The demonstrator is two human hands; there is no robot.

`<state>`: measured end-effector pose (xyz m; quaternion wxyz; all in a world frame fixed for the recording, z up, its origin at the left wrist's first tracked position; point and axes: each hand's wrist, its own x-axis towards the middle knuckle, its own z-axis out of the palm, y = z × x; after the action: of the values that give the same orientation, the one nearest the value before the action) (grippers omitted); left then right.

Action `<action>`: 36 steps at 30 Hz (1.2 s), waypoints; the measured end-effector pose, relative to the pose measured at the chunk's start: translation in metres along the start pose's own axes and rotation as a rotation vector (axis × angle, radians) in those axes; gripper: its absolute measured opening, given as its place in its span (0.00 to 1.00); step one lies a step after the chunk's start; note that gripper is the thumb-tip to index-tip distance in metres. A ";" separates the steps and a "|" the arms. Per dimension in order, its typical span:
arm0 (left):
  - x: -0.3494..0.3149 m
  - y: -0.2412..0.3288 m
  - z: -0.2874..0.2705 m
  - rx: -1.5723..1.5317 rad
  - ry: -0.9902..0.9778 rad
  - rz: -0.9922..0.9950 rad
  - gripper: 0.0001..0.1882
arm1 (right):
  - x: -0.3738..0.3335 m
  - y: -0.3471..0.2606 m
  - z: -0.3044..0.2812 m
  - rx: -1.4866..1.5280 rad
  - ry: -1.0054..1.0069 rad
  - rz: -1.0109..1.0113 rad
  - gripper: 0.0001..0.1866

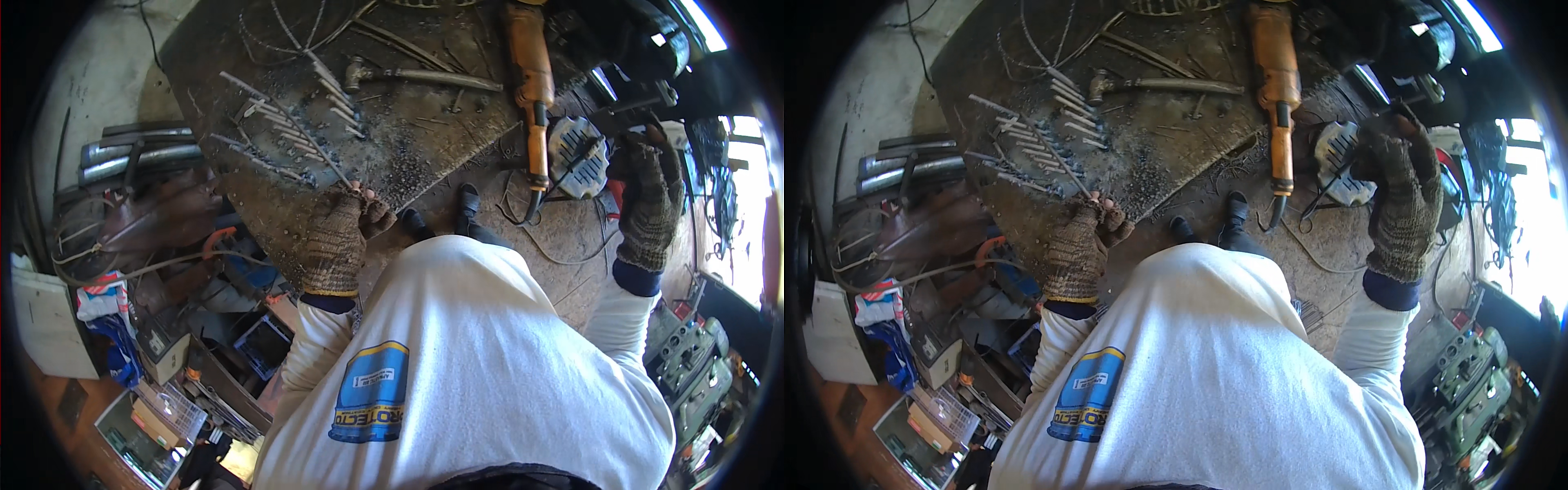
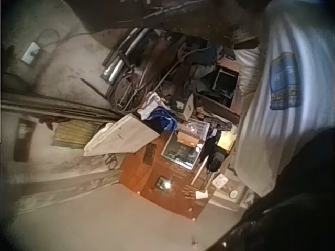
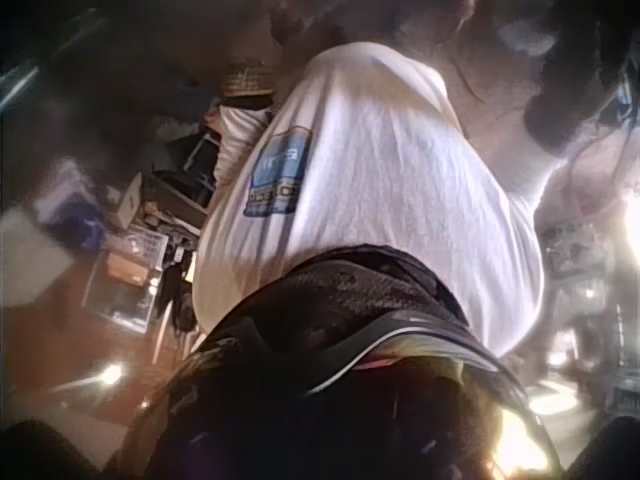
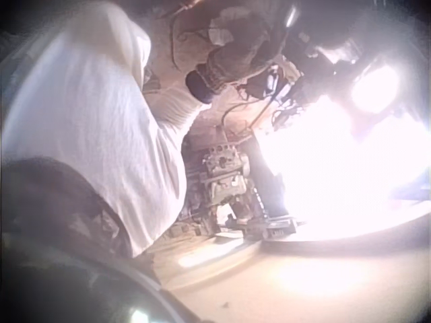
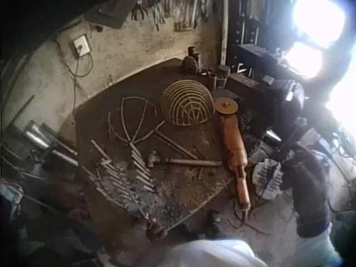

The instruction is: The person performs arc welding on metal rods and frames using a welding electrode holder, applying heat to join various metal components on a workbench.

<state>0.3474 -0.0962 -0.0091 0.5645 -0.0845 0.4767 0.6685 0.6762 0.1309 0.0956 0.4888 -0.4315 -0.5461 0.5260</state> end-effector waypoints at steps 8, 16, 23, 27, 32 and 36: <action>0.005 -0.002 0.002 0.152 0.081 0.093 0.07 | -0.039 0.025 -0.029 -0.024 0.060 0.042 0.22; 0.022 0.004 -0.026 0.250 0.033 0.097 0.08 | -0.006 0.095 -0.112 -0.079 0.185 0.220 0.25; 0.010 0.006 -0.016 0.316 0.232 0.200 0.10 | 0.033 0.157 -0.167 0.152 0.239 0.477 0.25; 0.005 0.007 -0.013 0.314 0.243 0.204 0.10 | 0.046 0.196 -0.184 -0.009 0.041 0.532 0.25; 0.002 0.003 -0.004 0.331 0.276 0.211 0.11 | 0.046 0.215 -0.175 -0.175 -0.147 0.456 0.25; 0.002 0.003 0.007 0.350 0.323 0.217 0.10 | 0.032 0.208 -0.159 -0.511 -0.280 0.222 0.25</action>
<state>0.3476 -0.0896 -0.0049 0.4121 -0.0393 0.6753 0.6104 0.8199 0.2019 -0.1138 0.2242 -0.5208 -0.6722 0.4761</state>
